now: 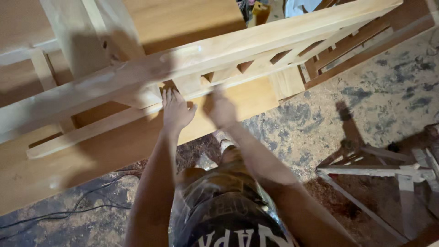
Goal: The person sands the surfaces and joints of a wooden chair frame using an electric orbital sander and by hand, moving the chair to reach different sides.
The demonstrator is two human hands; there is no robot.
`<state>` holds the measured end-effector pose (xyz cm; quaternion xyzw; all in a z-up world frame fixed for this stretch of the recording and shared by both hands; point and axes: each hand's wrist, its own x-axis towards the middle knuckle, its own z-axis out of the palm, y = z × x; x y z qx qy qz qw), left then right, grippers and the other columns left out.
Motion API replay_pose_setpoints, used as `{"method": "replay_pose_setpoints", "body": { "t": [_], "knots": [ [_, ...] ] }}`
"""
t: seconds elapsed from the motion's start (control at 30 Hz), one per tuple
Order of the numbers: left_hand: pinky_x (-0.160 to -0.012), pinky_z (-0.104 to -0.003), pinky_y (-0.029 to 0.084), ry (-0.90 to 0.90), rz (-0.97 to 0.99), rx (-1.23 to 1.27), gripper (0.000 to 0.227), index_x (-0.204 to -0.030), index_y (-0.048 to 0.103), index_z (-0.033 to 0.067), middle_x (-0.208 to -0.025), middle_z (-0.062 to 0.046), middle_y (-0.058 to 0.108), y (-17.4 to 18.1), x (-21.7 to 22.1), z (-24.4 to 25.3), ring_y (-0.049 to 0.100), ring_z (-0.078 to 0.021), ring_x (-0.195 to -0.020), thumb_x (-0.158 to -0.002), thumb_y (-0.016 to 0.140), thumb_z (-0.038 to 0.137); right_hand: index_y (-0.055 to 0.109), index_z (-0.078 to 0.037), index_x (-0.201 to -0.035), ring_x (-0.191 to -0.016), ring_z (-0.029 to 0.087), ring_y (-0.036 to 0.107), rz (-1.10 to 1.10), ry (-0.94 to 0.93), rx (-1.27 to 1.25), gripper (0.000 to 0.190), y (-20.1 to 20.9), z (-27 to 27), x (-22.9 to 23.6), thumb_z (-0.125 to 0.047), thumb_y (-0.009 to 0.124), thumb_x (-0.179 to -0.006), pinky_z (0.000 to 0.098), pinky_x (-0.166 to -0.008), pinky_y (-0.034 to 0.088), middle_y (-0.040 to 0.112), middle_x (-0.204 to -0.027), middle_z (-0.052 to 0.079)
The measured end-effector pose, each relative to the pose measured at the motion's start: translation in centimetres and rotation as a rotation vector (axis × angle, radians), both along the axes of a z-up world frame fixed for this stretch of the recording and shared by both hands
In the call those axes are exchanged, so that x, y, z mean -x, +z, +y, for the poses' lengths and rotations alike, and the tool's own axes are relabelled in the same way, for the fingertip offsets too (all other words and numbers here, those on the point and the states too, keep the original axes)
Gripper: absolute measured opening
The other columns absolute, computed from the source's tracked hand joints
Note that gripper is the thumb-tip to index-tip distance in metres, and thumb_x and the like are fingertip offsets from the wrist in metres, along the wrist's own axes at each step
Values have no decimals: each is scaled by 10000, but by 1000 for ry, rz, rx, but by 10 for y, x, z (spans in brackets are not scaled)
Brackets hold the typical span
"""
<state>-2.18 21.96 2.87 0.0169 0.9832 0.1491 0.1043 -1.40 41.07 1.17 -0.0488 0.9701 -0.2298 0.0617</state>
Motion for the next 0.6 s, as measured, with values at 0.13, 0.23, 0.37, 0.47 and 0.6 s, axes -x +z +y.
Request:
{"method": "replay_pose_setpoints", "body": {
  "t": [0.13,0.23,0.37,0.47,0.6],
  "knots": [
    [-1267,-434,-1,-20,27,-44,995,-1498,223,-216,-1592,-356,263,7,-1,-9,166,-404,-1546,-920,597,502,519,-71,-1397,-549,260,661,180,197,-36,464,-19,39,20,-258,465,-975,418,-367,507,613,-1006,139],
    [-1295,-431,-8,-6,-12,-18,978,-1506,221,-214,-1607,-349,271,14,-2,-4,167,-391,-1565,-941,579,500,638,-167,-1158,-675,279,686,123,119,-323,284,-35,138,67,-411,557,-1037,449,-595,523,732,-824,69],
    [-1299,-462,-27,-33,-80,63,863,-1468,279,-163,-1624,-349,245,14,-2,0,138,-412,-1576,-983,546,500,482,-103,-1406,-736,313,696,188,-82,-112,570,-68,35,36,-349,636,-915,453,-622,537,748,-905,145],
    [-1247,-440,-2,-17,-18,-58,928,-1478,247,-184,-1609,-356,231,14,-1,-8,124,-437,-1540,-932,582,488,335,-41,-1566,-708,332,697,108,121,-129,784,-40,10,19,-189,584,-837,435,-520,535,653,-1203,253],
    [-1274,-434,-5,8,-41,-88,965,-1492,225,-204,-1604,-357,242,17,-2,-9,135,-411,-1552,-941,599,493,353,-74,-1496,-726,318,706,132,155,-323,738,-1,103,39,-144,567,-793,417,-489,550,629,-1321,258]
  ]
}}
